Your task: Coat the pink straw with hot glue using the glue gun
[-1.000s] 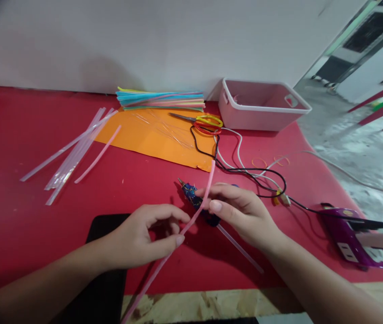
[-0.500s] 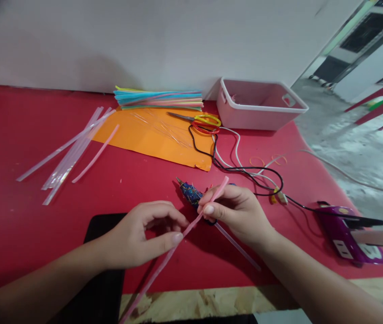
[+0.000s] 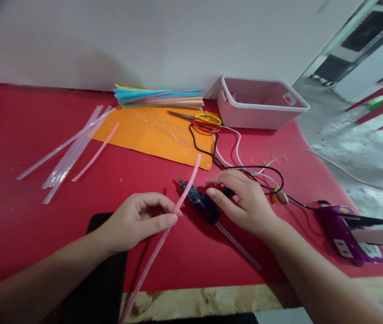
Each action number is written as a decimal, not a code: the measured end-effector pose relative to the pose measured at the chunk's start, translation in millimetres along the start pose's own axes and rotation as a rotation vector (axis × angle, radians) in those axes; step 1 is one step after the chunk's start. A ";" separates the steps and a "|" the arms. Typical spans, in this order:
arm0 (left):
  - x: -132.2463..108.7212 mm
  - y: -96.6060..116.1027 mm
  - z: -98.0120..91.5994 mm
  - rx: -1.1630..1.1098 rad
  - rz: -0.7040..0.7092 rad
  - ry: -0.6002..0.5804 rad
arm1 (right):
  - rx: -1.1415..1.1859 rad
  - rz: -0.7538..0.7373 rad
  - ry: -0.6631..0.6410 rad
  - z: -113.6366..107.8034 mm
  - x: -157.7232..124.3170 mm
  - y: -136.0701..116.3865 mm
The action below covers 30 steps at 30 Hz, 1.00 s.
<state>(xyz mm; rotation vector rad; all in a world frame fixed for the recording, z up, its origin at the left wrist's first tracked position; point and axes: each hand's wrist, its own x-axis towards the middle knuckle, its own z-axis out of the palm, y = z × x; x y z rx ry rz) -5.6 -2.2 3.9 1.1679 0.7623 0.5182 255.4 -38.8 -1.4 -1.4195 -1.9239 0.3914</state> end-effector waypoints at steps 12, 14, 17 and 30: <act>4.7 -1.8 -3.5 -0.274 0.022 0.049 | -0.163 -0.192 -0.161 -18.5 9.3 21.7; 5.4 -2.3 -4.0 -0.293 0.026 0.048 | -0.159 -0.199 -0.303 -25.0 8.9 23.1; 5.1 -1.9 -4.0 -0.293 0.014 0.064 | -0.201 -0.236 -0.443 -25.8 5.4 24.1; 5.1 0.3 -3.5 -0.343 -0.036 0.100 | -0.213 0.037 0.006 -8.5 -5.6 25.0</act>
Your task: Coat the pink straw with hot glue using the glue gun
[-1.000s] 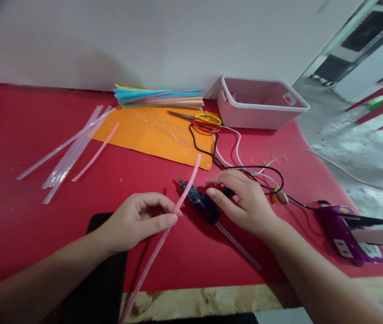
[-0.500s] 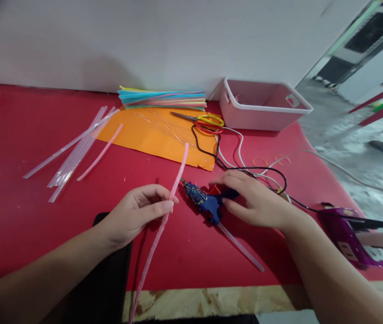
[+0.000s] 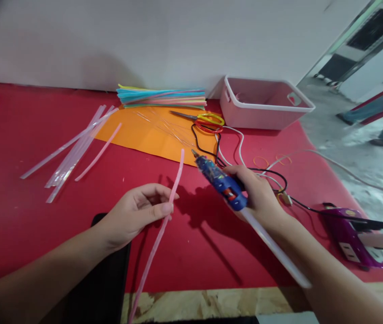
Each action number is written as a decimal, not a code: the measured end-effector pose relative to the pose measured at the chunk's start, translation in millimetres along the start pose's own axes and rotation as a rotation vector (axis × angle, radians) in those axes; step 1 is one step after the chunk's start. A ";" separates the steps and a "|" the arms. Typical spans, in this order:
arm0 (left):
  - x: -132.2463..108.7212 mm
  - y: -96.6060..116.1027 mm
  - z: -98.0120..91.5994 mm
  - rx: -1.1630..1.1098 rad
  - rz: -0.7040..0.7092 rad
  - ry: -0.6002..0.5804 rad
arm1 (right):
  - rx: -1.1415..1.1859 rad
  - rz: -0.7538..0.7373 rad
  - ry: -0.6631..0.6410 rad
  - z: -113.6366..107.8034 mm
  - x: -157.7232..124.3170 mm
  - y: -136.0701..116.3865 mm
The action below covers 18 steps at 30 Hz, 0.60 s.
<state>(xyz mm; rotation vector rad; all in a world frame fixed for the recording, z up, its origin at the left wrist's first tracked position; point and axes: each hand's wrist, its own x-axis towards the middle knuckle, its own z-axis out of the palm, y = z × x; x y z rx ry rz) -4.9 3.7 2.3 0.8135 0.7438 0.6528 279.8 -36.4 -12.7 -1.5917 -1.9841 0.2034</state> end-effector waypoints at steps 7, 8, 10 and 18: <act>0.3 -2.6 -2.1 -0.018 0.005 -0.040 | 0.301 -0.141 0.025 -3.4 -6.7 -12.0; 0.4 -2.8 -2.2 -0.024 0.005 -0.055 | 0.328 -0.214 0.000 -4.0 -5.0 -13.5; 0.5 -2.6 -1.9 -0.026 0.002 -0.074 | 0.338 -0.319 -0.041 -4.4 -1.5 -14.3; -1.1 0.6 -0.3 0.060 0.014 -0.082 | 0.260 -0.460 -0.106 -4.3 2.7 -3.3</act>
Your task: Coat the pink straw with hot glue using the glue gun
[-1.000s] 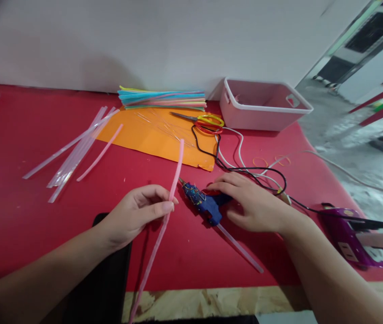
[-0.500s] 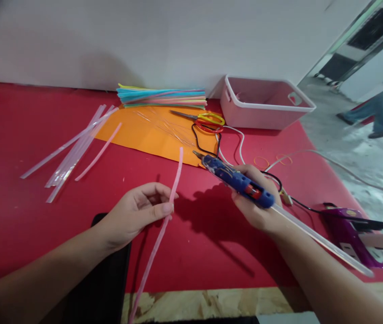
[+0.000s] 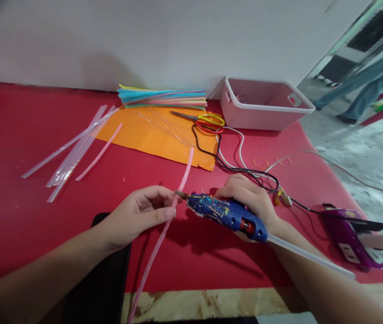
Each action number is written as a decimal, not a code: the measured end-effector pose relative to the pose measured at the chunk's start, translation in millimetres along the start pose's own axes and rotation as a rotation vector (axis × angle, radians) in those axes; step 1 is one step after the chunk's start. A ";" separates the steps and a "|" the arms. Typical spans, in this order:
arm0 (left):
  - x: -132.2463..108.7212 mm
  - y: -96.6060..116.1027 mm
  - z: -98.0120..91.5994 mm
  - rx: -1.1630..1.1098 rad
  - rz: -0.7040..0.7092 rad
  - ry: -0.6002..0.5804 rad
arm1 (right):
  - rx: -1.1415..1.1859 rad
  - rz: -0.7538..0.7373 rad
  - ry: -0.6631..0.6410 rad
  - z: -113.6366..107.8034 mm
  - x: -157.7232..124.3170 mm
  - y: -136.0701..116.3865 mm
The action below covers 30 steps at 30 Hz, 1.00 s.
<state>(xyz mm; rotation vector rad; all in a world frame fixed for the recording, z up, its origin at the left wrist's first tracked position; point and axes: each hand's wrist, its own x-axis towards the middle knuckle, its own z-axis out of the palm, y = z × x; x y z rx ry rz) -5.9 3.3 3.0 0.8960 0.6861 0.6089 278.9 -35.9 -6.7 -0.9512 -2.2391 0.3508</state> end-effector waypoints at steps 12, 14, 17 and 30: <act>0.2 0.0 0.7 -0.039 -0.012 0.009 | -0.092 -0.020 0.041 -3.1 2.7 0.3; -0.3 -0.3 0.6 -0.039 -0.017 0.018 | -0.075 -0.011 0.066 -2.8 2.5 -0.2; -0.9 -1.5 0.0 -0.050 -0.016 0.011 | -0.044 -0.064 0.043 -3.3 1.8 1.0; 0.3 -0.4 1.0 -0.085 -0.041 0.016 | -0.050 -0.088 0.064 -3.0 5.3 0.5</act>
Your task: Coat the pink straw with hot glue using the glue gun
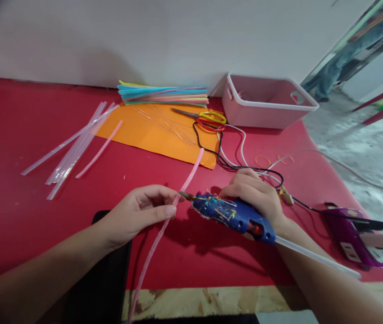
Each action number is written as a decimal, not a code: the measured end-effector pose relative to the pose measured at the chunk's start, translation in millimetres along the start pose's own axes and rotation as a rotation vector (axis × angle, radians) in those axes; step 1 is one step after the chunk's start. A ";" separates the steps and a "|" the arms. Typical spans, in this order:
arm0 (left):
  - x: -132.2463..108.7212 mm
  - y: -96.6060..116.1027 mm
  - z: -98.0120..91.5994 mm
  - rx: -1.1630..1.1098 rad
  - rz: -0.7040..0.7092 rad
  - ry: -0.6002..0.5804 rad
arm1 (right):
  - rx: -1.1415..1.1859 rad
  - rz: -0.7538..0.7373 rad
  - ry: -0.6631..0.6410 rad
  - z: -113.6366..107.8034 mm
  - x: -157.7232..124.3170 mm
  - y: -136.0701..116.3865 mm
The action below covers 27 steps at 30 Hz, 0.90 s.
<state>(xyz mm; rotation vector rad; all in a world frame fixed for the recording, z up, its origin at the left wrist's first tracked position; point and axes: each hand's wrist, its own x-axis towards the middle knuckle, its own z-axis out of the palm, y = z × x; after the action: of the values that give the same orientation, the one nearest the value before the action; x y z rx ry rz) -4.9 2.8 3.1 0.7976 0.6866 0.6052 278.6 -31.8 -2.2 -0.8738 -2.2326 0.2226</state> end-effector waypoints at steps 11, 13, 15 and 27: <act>-0.5 -1.1 -2.8 -0.036 -0.033 -0.018 | 0.018 0.018 0.019 0.6 2.6 -2.2; -0.7 -0.6 -2.9 -0.021 -0.033 -0.019 | 0.003 0.008 -0.004 0.3 2.6 -1.6; -0.8 0.1 -2.7 -0.010 -0.030 -0.016 | -0.010 0.009 0.002 0.0 2.4 -0.8; -1.0 2.6 1.7 0.017 0.027 0.038 | 0.017 -0.028 -0.057 -1.6 2.3 0.0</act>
<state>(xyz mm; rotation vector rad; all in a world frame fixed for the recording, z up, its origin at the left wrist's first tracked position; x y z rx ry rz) -4.8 2.9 6.3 0.8136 0.7174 0.6415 278.5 -30.5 0.3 -0.8366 -2.2906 0.2563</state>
